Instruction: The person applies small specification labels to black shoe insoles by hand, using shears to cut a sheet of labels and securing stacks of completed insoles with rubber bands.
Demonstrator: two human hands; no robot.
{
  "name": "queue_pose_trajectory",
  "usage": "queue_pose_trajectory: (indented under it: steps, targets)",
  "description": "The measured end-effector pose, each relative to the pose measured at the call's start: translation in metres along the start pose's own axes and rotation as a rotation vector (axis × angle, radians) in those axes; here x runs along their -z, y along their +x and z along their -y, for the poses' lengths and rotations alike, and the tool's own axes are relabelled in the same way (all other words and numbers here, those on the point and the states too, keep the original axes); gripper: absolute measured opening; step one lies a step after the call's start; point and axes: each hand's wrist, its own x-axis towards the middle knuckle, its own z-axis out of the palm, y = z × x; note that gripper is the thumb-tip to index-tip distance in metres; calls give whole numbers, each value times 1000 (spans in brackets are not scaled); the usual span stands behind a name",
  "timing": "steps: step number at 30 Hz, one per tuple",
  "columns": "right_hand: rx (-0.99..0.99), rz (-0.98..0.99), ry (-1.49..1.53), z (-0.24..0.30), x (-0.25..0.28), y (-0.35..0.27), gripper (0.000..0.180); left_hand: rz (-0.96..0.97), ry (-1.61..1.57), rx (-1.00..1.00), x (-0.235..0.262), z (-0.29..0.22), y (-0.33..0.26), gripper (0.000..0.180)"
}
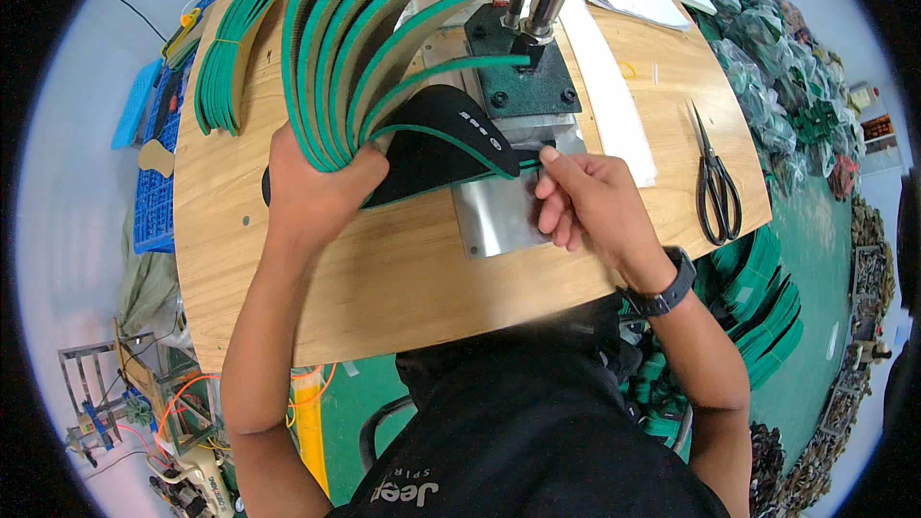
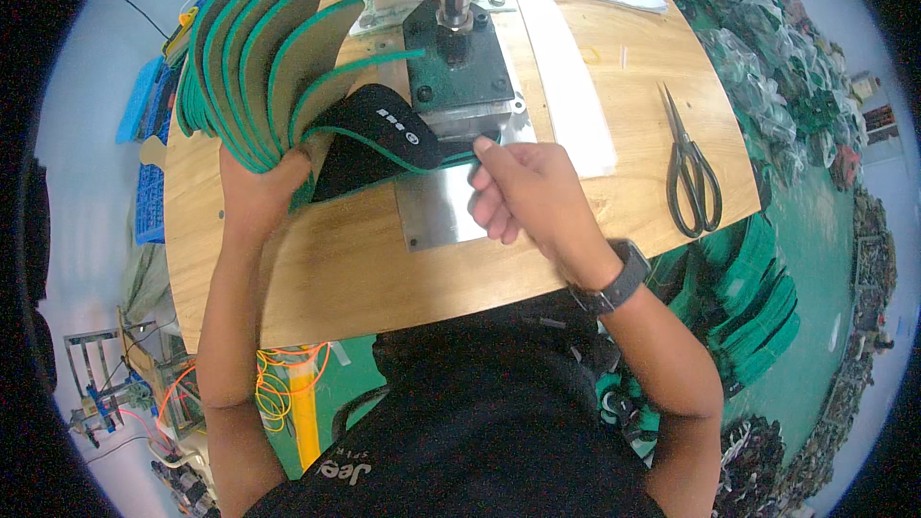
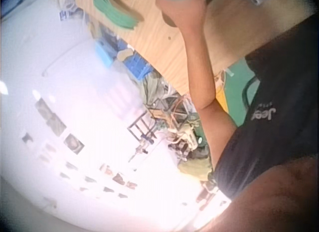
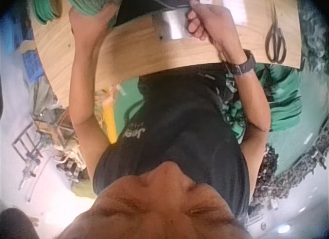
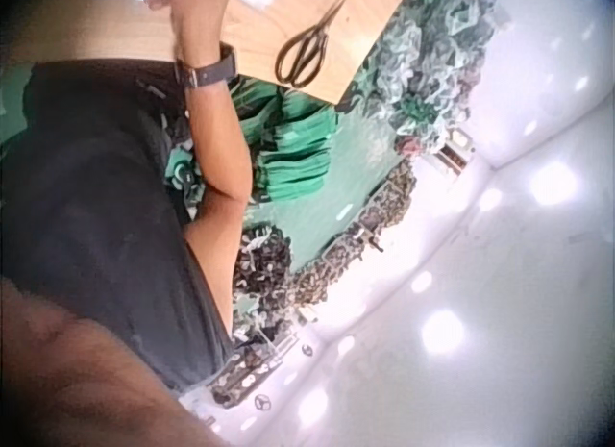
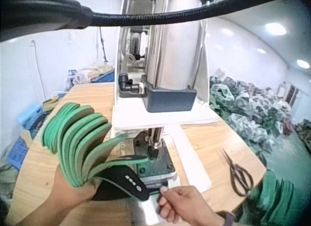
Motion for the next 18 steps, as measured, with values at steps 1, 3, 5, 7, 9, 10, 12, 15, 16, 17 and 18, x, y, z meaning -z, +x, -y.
queue_pose_trajectory:
  steps: [1, 3, 5, 7, 9, 10, 12, 15, 16, 17, 18]
  targets:
    - [2, -8, -2, 0, 0, -4, 33, 1, -4, -13, -1, -2, 0, 24]
    - [98, -57, -25, -3, -1, -9, 29, 13, -16, -18, -3, -3, 1, 25]
    - [225, -104, -65, -11, -1, -10, 25, 38, -33, 0, -3, -4, 1, 26]
    - [359, -136, -107, -15, 0, -13, 13, 30, -48, -19, -3, -2, 1, 29]
    - [500, -179, -190, -27, 4, -9, 10, 28, 22, -48, -2, 3, 1, 29]
    - [510, -185, -201, -33, 7, -9, 10, 30, 19, -54, -2, 4, 1, 29]
    - [528, -195, -222, -43, 12, -8, 9, 33, 14, -67, -1, 3, 1, 29]
    - [598, -208, -263, -46, 11, -7, 9, 0, -3, 23, 0, 1, -1, 28]
    - [606, -196, -271, -46, 11, -8, 9, -9, -46, 15, 0, 0, -1, 27]
    - [613, -185, -280, -44, 11, -8, 9, -17, -88, 6, -1, -1, -1, 26]
    - [620, -175, -288, -43, 11, -8, 9, -24, -132, -3, -1, -2, -1, 25]
